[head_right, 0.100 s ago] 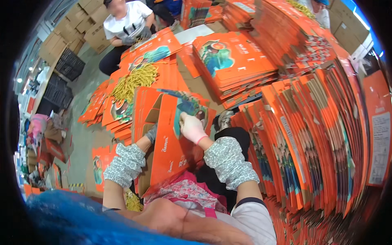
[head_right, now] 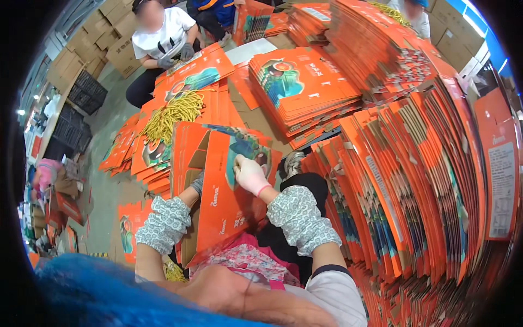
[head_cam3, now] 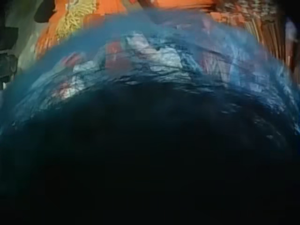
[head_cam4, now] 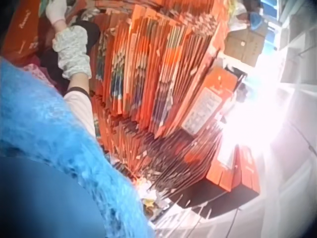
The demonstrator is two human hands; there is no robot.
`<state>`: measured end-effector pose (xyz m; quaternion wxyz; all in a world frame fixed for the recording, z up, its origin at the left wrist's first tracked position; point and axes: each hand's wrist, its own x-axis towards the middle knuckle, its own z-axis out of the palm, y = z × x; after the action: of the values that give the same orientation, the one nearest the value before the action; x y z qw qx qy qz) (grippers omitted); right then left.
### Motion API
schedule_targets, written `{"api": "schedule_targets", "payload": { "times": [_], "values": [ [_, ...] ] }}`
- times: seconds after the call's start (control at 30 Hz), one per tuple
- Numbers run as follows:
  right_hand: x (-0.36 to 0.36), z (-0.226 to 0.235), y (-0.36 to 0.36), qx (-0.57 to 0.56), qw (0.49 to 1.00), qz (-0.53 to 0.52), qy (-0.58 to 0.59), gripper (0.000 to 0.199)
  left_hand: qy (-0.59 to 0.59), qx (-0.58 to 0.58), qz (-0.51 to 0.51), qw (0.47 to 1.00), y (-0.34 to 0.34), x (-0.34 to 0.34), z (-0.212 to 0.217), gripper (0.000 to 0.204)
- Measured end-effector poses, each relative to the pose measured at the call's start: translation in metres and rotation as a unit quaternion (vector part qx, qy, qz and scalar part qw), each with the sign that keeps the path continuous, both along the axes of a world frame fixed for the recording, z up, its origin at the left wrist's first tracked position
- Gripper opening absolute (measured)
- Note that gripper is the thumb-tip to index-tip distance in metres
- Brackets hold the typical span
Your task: The person is assembling paper gift bags by attaching yellow rope handles.
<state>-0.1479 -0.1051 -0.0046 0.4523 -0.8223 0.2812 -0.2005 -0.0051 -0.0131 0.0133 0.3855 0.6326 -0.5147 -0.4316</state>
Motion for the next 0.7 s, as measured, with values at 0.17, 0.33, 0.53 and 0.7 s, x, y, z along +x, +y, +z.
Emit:
{"api": "schedule_targets", "payload": {
  "times": [0.17, 0.33, 0.53, 0.7],
  "values": [
    [0.001, -0.008, 0.004, 0.01, 1.0, -0.012, 0.022, 0.018, -0.264, 0.007, -0.077, 0.961, -0.004, 0.003, 0.013, 0.037],
    [-0.006, 0.009, 0.007, -0.063, 0.995, -0.017, 0.074, 0.018, -0.284, -0.003, -0.069, 0.956, 0.001, 0.01, 0.008, 0.038],
    [-0.003, -0.001, 0.003, -0.037, 0.999, -0.004, 0.024, 0.014, -0.143, -0.042, 0.047, 0.988, 0.009, 0.012, -0.018, 0.036],
    [-0.002, -0.003, 0.003, 0.052, 0.998, -0.013, -0.025, 0.013, -0.374, -0.14, -0.04, 0.916, 0.006, 0.017, -0.041, 0.026]
  ]
}}
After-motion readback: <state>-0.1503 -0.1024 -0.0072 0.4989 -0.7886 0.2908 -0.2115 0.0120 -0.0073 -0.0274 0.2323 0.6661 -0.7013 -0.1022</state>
